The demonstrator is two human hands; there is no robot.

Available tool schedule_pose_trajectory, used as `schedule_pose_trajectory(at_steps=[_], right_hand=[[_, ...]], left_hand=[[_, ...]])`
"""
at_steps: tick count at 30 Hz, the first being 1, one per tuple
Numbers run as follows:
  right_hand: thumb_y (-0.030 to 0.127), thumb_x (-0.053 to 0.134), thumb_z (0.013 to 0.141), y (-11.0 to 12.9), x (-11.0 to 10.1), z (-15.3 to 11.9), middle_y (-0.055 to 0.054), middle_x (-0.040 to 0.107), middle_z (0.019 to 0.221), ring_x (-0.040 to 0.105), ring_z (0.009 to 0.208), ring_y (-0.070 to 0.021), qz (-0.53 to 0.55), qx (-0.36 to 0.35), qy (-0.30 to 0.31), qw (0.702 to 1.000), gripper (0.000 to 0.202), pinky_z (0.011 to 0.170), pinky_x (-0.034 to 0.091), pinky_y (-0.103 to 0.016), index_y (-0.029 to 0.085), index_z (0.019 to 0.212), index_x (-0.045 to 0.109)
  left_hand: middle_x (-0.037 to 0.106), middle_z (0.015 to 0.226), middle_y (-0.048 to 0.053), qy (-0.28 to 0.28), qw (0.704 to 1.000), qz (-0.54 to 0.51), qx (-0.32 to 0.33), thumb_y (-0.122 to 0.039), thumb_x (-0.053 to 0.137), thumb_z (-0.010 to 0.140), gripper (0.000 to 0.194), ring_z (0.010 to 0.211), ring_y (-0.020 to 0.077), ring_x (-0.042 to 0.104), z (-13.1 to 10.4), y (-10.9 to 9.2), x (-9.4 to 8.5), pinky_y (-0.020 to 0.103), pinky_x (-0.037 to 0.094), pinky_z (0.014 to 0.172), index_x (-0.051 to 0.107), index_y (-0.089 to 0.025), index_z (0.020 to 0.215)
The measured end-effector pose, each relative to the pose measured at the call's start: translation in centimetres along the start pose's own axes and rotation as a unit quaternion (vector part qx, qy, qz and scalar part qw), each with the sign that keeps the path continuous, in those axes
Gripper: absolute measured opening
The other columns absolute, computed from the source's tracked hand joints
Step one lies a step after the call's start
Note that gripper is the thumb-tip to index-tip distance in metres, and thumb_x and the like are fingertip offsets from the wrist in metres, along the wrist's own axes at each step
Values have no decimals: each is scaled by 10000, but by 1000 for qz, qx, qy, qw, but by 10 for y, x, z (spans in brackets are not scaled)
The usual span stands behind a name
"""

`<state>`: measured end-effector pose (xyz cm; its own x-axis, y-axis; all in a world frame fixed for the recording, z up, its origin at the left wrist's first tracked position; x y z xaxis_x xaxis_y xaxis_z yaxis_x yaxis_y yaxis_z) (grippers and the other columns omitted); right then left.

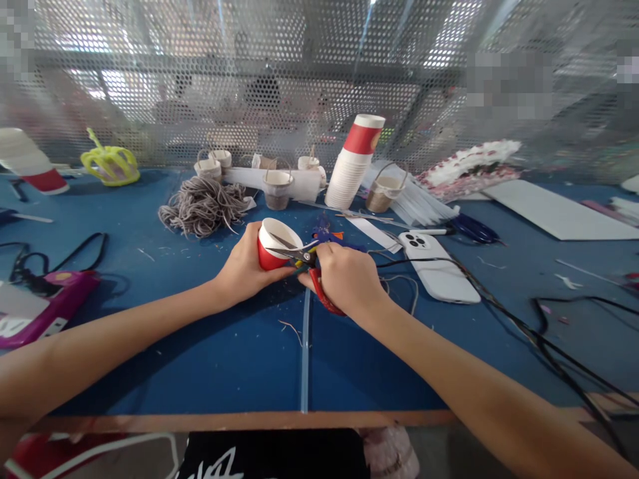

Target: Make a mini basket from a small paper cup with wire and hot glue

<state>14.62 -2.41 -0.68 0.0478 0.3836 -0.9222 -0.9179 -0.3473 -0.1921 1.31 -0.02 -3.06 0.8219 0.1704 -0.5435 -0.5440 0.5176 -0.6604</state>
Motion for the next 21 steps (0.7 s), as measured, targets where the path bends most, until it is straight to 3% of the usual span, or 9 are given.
schedule_pose_trajectory(at_steps=[10, 13, 18, 21], right_hand=[[355, 535, 814, -6, 1, -1, -131, 678, 649, 615, 539, -214, 5, 13, -10, 1000, 293, 474, 198, -279, 90, 775, 653], [370, 532, 810, -9, 2, 0, -122, 684, 666, 619, 556, -212, 34, 16, -17, 999, 299, 482, 221, -280, 100, 774, 655], [423, 523, 806, -18, 3, 4, -94, 663, 628, 606, 567, -192, 76, 21, -26, 997, 337, 486, 230, -273, 120, 741, 655], [456, 548, 776, -19, 3, 5, -85, 653, 619, 599, 564, -193, 67, 16, -30, 997, 352, 480, 217, -273, 122, 755, 658]], left_hand=[[601, 1010, 85, -7, 1000, -16, -20, -389, 781, 578, 651, 912, 227, 615, 2, 3, -1, 386, 530, 780, 402, -170, 1061], [609, 1006, 79, 28, 997, -63, -15, -380, 764, 591, 636, 906, 221, 614, 5, 7, 1, 385, 517, 803, 415, -167, 1079], [613, 1042, 77, 137, 973, -184, -13, -349, 754, 589, 657, 928, 213, 609, 12, 17, 13, 382, 499, 860, 432, -160, 1129], [621, 1001, 74, 148, 972, -178, -28, -339, 755, 590, 608, 892, 208, 605, 13, 23, 16, 390, 501, 840, 455, -151, 1085]])
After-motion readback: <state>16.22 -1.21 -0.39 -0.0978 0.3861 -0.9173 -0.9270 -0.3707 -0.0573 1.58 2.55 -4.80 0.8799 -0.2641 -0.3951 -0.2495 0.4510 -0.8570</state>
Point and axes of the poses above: each hand's wrist, its own z-axis towards the middle knuckle, its own x-axis out of the palm, y = z × x, the point moved 8 cm from there along z, towards the middle knuckle
